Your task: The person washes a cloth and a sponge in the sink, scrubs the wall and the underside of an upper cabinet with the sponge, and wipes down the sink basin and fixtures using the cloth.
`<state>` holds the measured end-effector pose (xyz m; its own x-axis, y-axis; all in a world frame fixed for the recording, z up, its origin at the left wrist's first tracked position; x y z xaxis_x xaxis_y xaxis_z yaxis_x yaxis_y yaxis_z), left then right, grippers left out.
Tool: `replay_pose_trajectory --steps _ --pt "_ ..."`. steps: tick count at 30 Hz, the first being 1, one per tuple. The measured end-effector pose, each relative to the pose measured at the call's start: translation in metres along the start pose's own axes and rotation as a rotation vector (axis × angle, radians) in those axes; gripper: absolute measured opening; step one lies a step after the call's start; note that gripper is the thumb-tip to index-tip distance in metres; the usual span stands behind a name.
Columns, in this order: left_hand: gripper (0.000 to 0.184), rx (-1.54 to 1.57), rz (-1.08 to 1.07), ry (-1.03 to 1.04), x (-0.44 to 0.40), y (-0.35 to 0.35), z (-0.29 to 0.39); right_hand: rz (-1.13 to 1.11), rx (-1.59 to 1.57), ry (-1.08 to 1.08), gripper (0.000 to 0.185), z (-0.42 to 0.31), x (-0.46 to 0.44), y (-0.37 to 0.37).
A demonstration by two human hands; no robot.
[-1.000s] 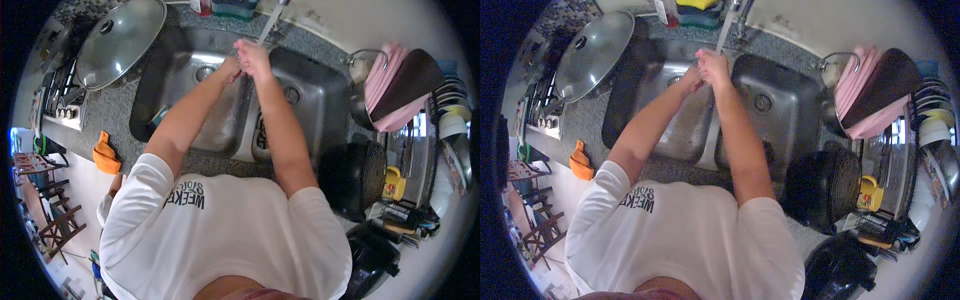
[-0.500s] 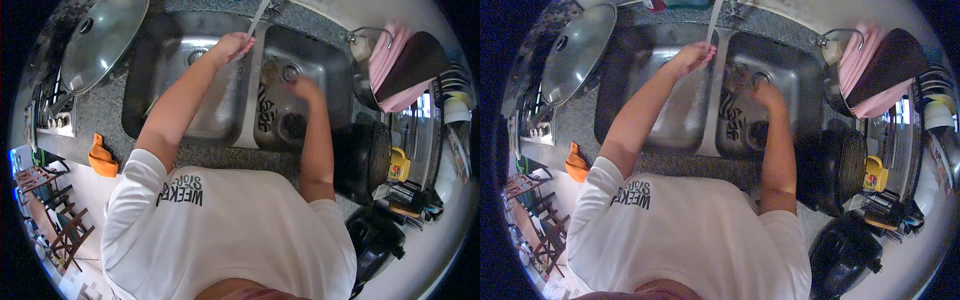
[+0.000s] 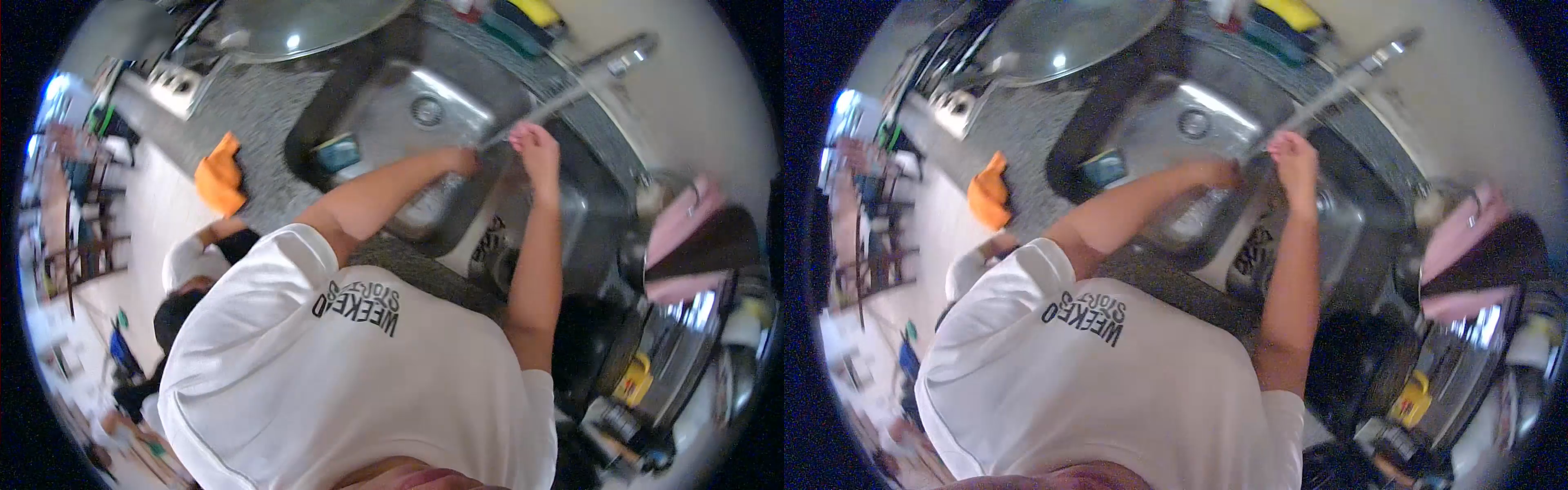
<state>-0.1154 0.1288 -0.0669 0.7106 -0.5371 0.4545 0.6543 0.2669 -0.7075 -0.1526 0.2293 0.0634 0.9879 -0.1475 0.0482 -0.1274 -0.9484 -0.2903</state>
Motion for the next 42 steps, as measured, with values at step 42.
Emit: replay_pose_trajectory --steps 42 --pt "0.011 0.792 0.428 0.163 0.116 -0.112 0.073 0.573 0.284 0.074 0.045 -0.016 -0.119 -0.088"
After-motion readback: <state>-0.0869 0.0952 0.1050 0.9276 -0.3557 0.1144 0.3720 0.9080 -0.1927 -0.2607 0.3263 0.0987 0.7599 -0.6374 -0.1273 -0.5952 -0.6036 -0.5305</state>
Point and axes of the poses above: each hand's wrist, its own x-axis away from the middle knuckle, its own y-axis out of the palm, z = x × y, the point moved 10 cm from there along -x, towards the middle knuckle, and after that the axes turned 8 degrees about z, right-handed, at the moved point
